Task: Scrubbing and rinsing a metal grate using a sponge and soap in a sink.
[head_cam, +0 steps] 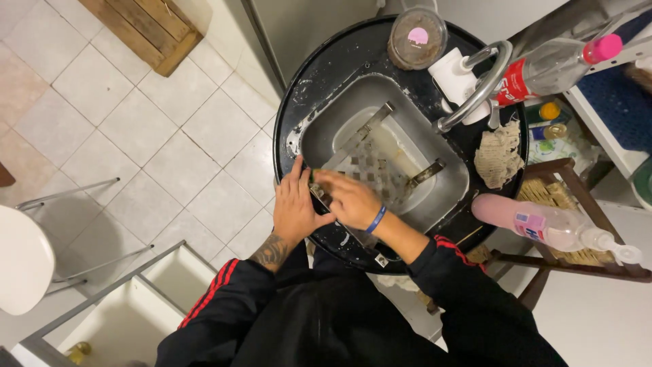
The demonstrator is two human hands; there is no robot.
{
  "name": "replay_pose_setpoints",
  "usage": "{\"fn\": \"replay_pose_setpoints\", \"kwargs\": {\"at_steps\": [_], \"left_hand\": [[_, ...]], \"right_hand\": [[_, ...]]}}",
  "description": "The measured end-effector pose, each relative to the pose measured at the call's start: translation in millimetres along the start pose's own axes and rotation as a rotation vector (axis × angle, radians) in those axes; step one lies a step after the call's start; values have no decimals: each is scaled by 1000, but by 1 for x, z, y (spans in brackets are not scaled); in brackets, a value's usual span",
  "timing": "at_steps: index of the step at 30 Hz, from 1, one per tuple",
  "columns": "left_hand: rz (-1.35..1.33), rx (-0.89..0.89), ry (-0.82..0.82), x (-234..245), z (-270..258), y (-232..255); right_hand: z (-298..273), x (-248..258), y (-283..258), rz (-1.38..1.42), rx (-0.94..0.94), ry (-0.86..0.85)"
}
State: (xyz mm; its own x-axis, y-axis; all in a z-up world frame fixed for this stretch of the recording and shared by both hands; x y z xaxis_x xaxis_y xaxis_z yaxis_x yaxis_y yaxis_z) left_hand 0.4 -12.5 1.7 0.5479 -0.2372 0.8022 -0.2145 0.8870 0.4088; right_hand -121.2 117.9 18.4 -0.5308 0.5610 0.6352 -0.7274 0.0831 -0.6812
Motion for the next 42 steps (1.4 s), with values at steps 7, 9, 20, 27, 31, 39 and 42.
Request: {"fn": "replay_pose_setpoints", "kwargs": {"at_steps": [7,9,20,27,31,39,42], "left_hand": [[44,25,-3,3,6,8],[69,32,-7,1,7,7],[71,16,27,7,6,8],[76,5,22,8,5,7],[43,-8,44,6,7,8],[44,0,61,6,7,7],[41,3,51,2,5,5]], "right_hand": [[-12,7,102,-203,-124,39],[-13,-1,125,-372,-166,41],[-12,1,109,-331,-303,-90],[-11,-6,94,-272,-304,-38],[-1,4,120,-353,-297,-23],[-24,-10,155,-280,-312,4],[-34,8,112,-239,-357,-24]]}}
Point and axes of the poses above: each hand's wrist, its own z-axis towards the middle knuckle, its own x-axis out of the back of the hand, y = z × x, the point moved 1 cm from there along z, towards the middle knuckle, and after that the axes turned 11 degrees about y, right-handed, at the moved point
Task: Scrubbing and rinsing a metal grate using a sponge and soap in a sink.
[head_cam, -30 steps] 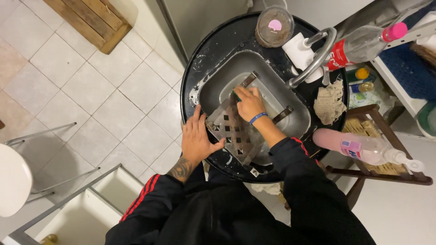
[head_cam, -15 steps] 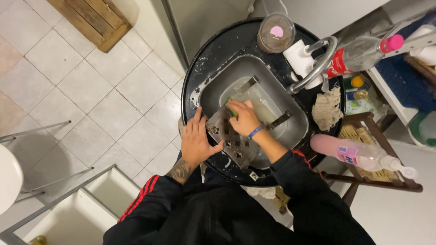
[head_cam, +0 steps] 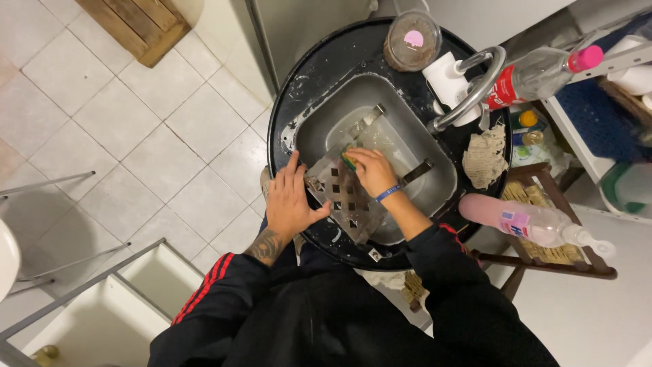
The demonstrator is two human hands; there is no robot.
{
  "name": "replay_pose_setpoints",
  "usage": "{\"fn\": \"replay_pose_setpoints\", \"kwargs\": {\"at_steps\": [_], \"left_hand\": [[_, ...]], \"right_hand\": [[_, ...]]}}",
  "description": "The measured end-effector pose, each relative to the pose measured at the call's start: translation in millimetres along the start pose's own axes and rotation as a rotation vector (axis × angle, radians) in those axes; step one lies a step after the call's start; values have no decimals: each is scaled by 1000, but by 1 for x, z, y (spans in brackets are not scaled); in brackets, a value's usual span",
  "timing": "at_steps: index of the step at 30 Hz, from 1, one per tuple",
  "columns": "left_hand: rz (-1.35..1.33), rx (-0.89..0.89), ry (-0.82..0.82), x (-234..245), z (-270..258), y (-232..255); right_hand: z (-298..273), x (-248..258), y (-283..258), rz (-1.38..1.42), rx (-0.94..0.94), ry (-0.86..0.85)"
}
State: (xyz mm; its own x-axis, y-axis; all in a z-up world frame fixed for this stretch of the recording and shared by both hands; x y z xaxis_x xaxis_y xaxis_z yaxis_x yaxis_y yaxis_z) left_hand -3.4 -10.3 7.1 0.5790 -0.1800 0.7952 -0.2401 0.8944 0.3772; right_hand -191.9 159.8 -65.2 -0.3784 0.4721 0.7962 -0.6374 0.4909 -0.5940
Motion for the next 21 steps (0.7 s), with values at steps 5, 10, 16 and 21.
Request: {"fn": "replay_pose_setpoints", "kwargs": {"at_steps": [5,10,16,21], "left_hand": [[-8,2,15,7,6,1],[7,-9,-21,5,3,3],[-2,7,9,6,6,1],[-15,-3,27,9,5,0]], "right_hand": [[-41,20,36,-136,-33,37],[23,-9,34,-209,67,131],[-14,11,44,-305,26,60],[-1,5,48,-246,-8,125]]}}
Point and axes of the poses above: each hand's wrist, its own z-axis towards the middle knuckle, its own x-axis out of the back of the hand, y = z × x, the point moved 1 cm from there along z, towards the middle knuckle, and after that the axes turned 11 degrees about y, right-handed, at the moved point
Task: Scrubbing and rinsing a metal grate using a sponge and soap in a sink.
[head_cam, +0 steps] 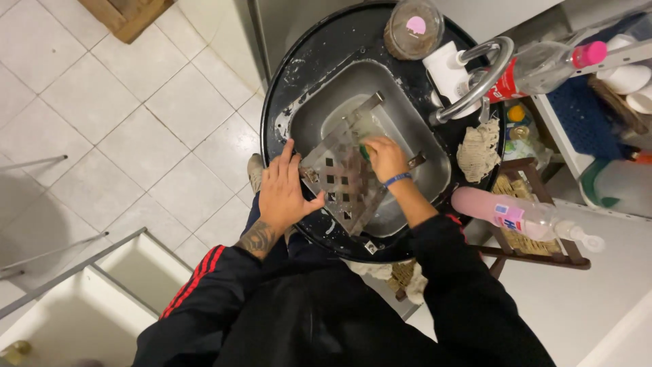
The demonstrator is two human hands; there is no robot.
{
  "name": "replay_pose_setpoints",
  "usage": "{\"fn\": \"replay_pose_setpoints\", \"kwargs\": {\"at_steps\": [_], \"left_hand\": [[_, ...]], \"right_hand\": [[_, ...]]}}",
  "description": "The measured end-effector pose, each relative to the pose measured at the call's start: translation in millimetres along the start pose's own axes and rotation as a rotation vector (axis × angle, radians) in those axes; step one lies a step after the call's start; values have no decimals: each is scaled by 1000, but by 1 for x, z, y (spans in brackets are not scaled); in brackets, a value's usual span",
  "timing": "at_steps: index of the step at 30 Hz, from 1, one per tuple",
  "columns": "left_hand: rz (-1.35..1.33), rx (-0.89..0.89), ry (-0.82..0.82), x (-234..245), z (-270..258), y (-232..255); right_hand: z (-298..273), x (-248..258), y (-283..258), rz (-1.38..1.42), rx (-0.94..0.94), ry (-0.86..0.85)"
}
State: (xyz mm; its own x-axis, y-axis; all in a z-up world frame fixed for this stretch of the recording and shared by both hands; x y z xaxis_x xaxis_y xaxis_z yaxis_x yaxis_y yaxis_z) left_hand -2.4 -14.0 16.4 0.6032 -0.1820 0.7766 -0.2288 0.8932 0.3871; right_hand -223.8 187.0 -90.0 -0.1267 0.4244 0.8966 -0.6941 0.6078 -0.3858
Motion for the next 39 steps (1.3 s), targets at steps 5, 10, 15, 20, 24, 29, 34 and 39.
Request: {"fn": "replay_pose_setpoints", "kwargs": {"at_steps": [5,10,15,20,24,29,34,39], "left_hand": [[2,-6,-41,1,-4,1],[5,8,-23,1,0,2],[-5,4,-46,-2,-3,0],[-1,13,-37,-2,-1,0],[6,16,-44,-2,-5,0],[7,1,-36,-3,1,0],[3,1,-41,-3,-1,0],[-25,-1,-45,-4,-4,-4]], "right_hand": [[-13,-20,-12,77,-93,-39],[-20,3,-19,92,-75,-112],[22,-39,13,-80,-177,-27],[-16,-6,-31,13,-137,-147],[-1,-7,-8,-45,-79,-23],[-13,-24,4,-24,8,-13],[5,-13,6,-100,4,4],[10,3,-46,127,37,-4]]}}
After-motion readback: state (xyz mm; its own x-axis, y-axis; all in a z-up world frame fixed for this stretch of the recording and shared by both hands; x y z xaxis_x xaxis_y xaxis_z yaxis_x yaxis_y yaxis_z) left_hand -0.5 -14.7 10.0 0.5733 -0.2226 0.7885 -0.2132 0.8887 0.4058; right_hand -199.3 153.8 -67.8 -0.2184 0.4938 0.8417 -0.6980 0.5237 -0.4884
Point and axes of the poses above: each hand's wrist, its own z-axis towards the middle knuckle, its own x-axis out of the back of the hand, y = z × x, the point moved 1 cm from there along z, towards the middle knuckle, and after that the axes turned 11 degrees about y, right-handed, at the moved point
